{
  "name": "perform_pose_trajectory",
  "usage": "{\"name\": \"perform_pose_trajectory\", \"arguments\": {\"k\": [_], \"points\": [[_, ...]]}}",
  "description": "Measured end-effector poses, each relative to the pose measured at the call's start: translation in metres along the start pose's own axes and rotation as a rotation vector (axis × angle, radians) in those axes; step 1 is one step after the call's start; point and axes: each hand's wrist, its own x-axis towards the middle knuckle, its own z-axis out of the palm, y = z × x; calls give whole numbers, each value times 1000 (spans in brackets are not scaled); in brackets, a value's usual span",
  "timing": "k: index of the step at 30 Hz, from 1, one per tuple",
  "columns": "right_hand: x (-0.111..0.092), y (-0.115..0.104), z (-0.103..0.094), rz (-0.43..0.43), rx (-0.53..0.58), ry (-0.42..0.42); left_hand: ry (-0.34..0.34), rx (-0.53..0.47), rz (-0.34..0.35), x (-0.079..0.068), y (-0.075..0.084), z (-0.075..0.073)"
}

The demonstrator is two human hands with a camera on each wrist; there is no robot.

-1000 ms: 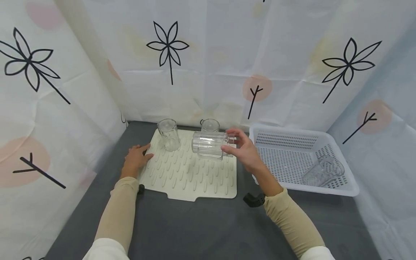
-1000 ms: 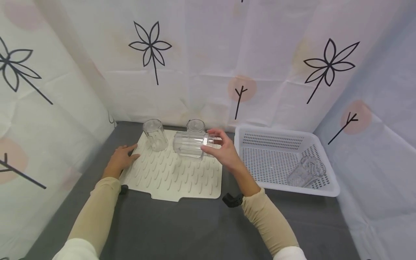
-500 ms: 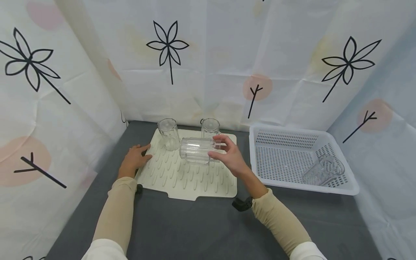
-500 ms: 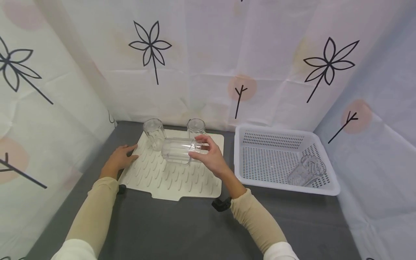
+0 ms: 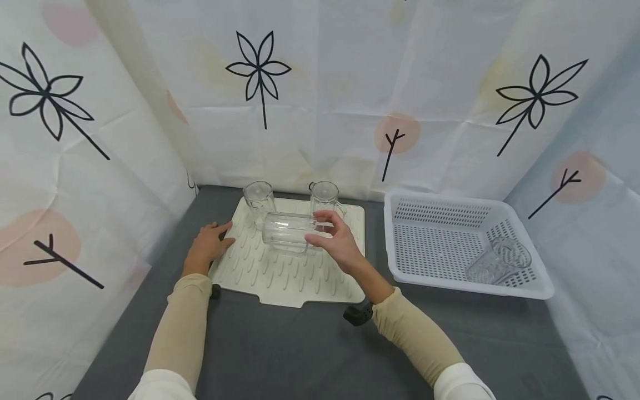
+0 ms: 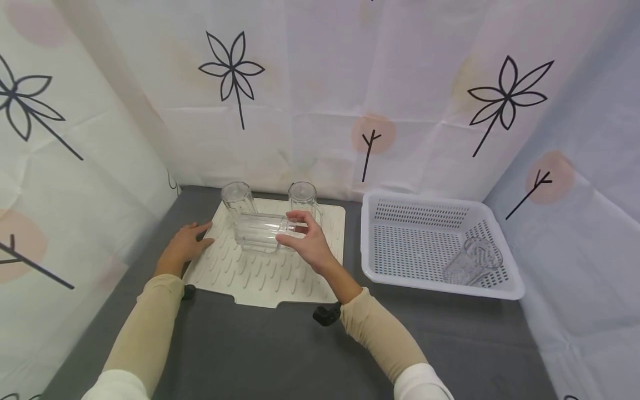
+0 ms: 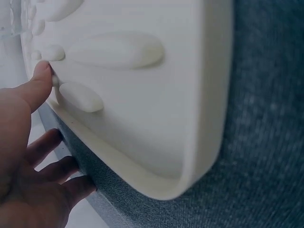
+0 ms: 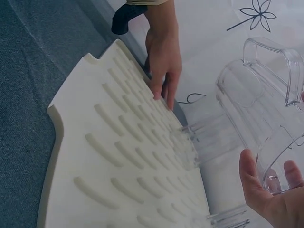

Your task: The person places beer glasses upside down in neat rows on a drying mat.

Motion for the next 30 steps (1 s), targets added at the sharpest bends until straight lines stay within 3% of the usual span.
{"name": "perform_pose_trajectory", "arguments": {"k": [11, 19, 30], "points": [[5, 3, 16, 38, 20, -51, 21, -48, -22, -3, 2, -3], [-2, -13, 29, 78, 24, -68, 54, -98, -31, -3, 1, -4], [0, -3, 36, 102, 49, -59, 71, -108, -31, -8, 0, -5]]}}
